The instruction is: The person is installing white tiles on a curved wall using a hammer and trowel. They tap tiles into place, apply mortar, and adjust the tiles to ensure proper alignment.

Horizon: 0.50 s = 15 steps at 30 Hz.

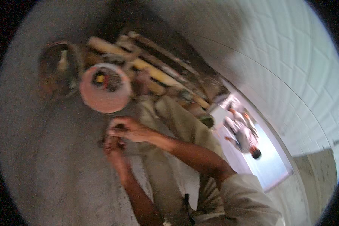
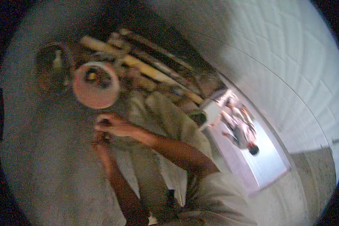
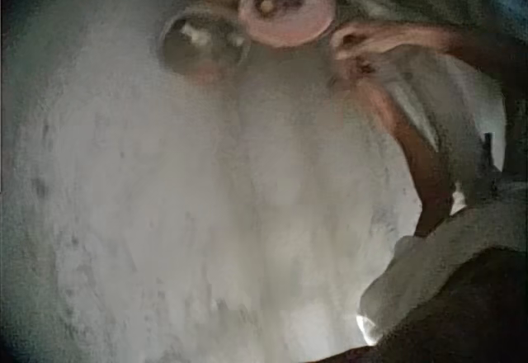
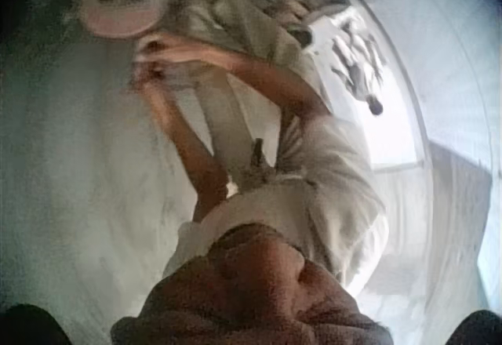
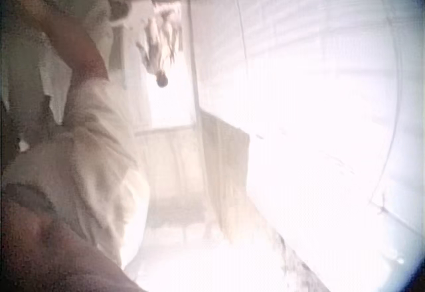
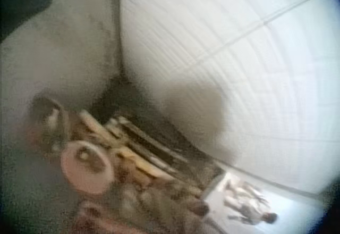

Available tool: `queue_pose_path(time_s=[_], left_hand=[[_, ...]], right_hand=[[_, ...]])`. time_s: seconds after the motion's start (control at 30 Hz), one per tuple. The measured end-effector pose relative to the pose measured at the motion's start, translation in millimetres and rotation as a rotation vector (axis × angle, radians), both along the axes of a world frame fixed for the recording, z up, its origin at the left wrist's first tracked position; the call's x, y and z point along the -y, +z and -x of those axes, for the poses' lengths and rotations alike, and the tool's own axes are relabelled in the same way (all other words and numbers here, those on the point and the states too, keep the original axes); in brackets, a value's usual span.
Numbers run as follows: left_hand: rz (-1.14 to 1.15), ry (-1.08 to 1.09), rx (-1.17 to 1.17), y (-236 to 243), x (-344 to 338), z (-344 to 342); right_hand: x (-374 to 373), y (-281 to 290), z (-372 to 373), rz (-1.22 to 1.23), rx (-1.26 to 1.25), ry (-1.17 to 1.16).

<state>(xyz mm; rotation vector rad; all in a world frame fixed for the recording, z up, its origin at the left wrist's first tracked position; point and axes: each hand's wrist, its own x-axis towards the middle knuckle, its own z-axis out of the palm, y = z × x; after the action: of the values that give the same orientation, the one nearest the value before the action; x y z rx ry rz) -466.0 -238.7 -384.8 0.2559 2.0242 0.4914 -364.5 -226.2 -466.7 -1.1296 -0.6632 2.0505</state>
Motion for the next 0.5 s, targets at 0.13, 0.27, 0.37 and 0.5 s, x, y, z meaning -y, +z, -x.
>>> queue_pose_path(time_s=[0.13, 0.27, 0.37, 0.5], left_hand=[[-0.015, 0.121, 0.213, -8.4, 21.2, -4.9], [0.023, 0.377, 0.318, -5.4, 18.6, -7.3], [-0.004, 0.502, 0.358, -7.1, 33.8, -3.8], [-0.070, 0.718, 0.333, -1.7, 39.1, -4.6]], right_hand=[[-2.8, -8.8, -29.3, 0.116, -0.015, 0.258], [-5.7, -8.8, -26.8, 0.032, 0.000, 0.319], [-13.0, -13.6, -26.8, 0.073, -0.052, 0.527], [-28.6, -38.7, -14.2, 0.055, -0.022, 0.700]])
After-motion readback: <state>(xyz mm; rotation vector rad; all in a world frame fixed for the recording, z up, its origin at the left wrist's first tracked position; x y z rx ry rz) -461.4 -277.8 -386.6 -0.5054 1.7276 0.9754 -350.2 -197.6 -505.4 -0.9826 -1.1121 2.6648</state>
